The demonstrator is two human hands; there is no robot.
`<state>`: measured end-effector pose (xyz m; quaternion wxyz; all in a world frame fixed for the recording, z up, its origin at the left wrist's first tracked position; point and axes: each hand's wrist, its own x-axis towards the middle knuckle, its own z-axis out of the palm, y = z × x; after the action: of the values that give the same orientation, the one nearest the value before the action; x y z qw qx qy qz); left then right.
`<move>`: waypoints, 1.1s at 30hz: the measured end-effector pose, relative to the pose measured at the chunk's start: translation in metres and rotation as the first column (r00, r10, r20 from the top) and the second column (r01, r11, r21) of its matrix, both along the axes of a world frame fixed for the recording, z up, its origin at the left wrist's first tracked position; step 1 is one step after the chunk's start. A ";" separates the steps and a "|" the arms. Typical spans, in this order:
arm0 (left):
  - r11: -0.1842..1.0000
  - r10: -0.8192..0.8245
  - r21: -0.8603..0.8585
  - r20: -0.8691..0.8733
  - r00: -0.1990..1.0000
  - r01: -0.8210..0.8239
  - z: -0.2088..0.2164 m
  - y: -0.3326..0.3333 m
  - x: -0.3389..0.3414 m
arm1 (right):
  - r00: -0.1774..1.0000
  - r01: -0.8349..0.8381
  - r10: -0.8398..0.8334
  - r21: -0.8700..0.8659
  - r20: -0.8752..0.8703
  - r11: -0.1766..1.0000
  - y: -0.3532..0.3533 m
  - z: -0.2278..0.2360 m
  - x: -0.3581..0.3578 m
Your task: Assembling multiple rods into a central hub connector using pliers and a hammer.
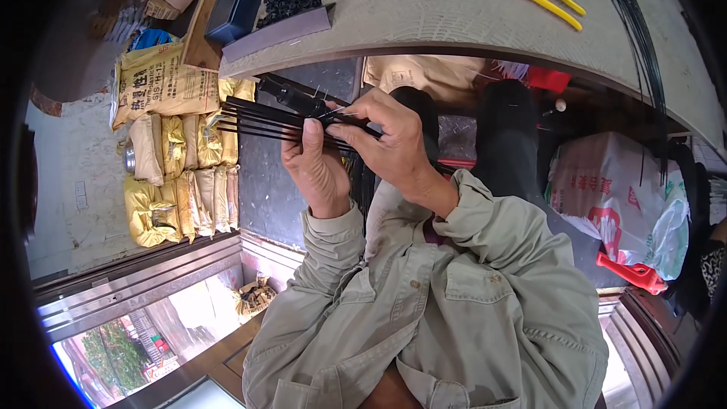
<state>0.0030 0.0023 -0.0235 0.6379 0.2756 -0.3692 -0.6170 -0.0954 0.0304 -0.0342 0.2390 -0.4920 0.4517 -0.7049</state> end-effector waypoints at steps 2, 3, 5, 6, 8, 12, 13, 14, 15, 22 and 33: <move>1.000 0.028 0.001 -0.005 1.000 -0.028 0.001 0.004 -0.002 | 1.000 0.004 -0.004 -0.002 -0.018 1.000 0.000 0.001 0.001; 0.999 0.053 -0.002 -0.012 0.999 -0.053 0.001 0.005 -0.003 | 0.999 0.009 -0.010 -0.008 -0.039 1.000 0.000 0.003 0.001; 0.999 0.048 -0.020 0.012 0.999 -0.047 0.004 0.007 -0.003 | 0.997 -0.077 0.074 0.104 0.031 0.992 0.000 0.005 -0.005; 0.998 0.042 -0.042 0.033 0.999 -0.041 0.004 0.009 -0.003 | 0.983 -0.167 0.148 0.205 0.106 0.964 0.000 0.005 -0.007; 0.997 0.036 -0.064 0.047 0.998 -0.033 0.004 0.011 -0.005 | 0.949 -0.269 0.223 0.208 0.223 0.940 -0.002 0.009 -0.012; 0.991 0.076 -0.123 0.113 0.991 -0.061 0.010 0.017 -0.014 | 0.900 -0.385 0.311 0.227 0.305 0.894 -0.003 0.009 -0.015; 0.991 0.067 -0.123 0.113 0.991 -0.053 0.009 0.017 -0.018 | 0.903 -0.378 0.303 0.227 0.305 0.898 -0.003 0.007 -0.013; 0.984 0.069 -0.173 0.159 0.985 -0.041 0.009 0.016 -0.021 | 0.898 -0.340 0.265 0.171 0.350 0.925 -0.004 0.002 -0.007; 0.975 0.075 -0.222 0.205 0.976 -0.028 0.009 0.016 -0.024 | 0.889 -0.298 0.230 0.117 0.396 0.947 -0.003 -0.001 -0.004; 0.997 0.027 -0.069 0.108 0.994 -0.019 0.009 0.007 -0.016 | 0.854 -0.348 0.258 0.127 0.452 0.929 -0.004 -0.009 -0.001; 0.992 0.079 -0.099 0.080 0.994 -0.071 0.001 0.009 -0.011 | 0.927 -0.185 0.164 0.033 0.338 0.982 0.004 -0.008 -0.001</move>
<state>-0.0078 0.0114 -0.0222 0.6573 0.2839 -0.4142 -0.5619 -0.0961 0.0340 -0.0419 0.3896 -0.3956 0.3814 -0.7391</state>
